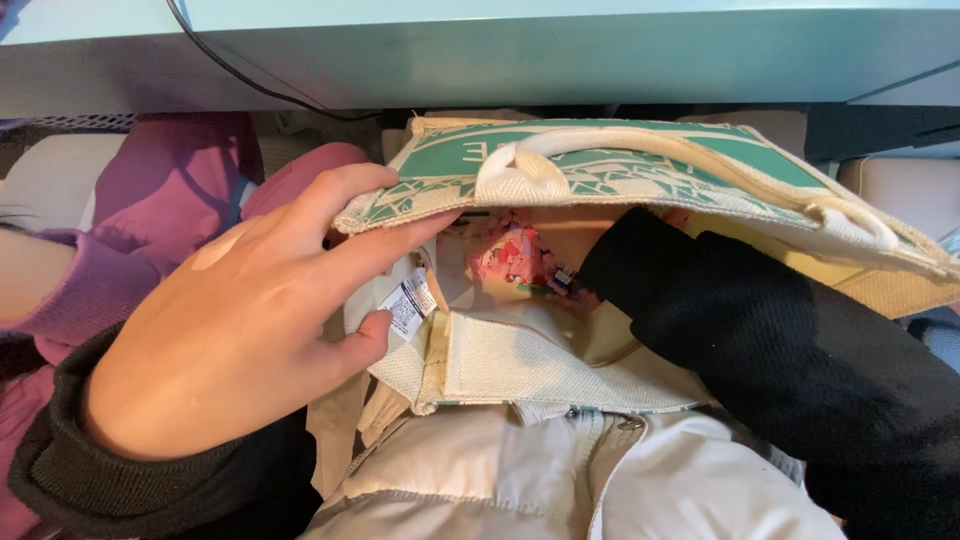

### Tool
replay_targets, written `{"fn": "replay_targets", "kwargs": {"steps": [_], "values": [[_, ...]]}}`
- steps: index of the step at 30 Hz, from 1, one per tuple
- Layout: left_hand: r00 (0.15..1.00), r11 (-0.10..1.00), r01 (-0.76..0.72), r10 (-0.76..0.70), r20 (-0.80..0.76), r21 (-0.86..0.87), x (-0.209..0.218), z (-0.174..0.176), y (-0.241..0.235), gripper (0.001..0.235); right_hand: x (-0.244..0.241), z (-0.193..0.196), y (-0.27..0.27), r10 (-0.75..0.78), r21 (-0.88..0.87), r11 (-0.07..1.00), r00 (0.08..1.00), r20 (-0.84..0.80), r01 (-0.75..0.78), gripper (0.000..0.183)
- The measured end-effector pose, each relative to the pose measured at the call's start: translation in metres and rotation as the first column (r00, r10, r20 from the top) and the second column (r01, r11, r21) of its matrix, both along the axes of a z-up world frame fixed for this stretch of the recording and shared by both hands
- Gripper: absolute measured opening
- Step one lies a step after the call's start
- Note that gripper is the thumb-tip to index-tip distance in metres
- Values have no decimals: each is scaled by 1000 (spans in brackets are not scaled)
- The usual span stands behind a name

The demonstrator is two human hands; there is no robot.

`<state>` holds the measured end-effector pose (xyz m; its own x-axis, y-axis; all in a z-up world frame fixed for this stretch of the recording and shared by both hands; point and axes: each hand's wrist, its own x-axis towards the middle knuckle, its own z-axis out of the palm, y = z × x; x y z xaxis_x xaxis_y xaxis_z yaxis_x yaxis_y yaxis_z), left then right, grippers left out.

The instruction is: The person assembles small pink and purple plastic bricks into a curved structure by following a printed instruction sheet. They repeatedly reach into a tote bag to retrieve bricks, connect them by hand, and occasionally flip the instruction sheet to view the next steps.

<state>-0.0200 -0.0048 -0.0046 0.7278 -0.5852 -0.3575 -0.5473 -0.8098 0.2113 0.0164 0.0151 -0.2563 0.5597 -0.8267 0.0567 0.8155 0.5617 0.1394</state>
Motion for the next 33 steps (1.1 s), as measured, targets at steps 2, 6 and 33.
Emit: {"fn": "replay_targets", "kwargs": {"steps": [2, 6, 33], "values": [[1000, 1000, 3, -3, 13, 7, 0, 0, 0, 70, -9, 62, -54, 128, -447, 876, 981, -146, -181, 71], [999, 999, 21, -19, 47, -26, 0, -1, -1, 70, 0, -9, -136, 114, -857, 71, 858, -501, -510, 39], [994, 908, 106, -87, 66, -405, 53, 11, 1, 56, -11, 117, -257, -166, -302, -925, 960, -226, -231, 30]]}}
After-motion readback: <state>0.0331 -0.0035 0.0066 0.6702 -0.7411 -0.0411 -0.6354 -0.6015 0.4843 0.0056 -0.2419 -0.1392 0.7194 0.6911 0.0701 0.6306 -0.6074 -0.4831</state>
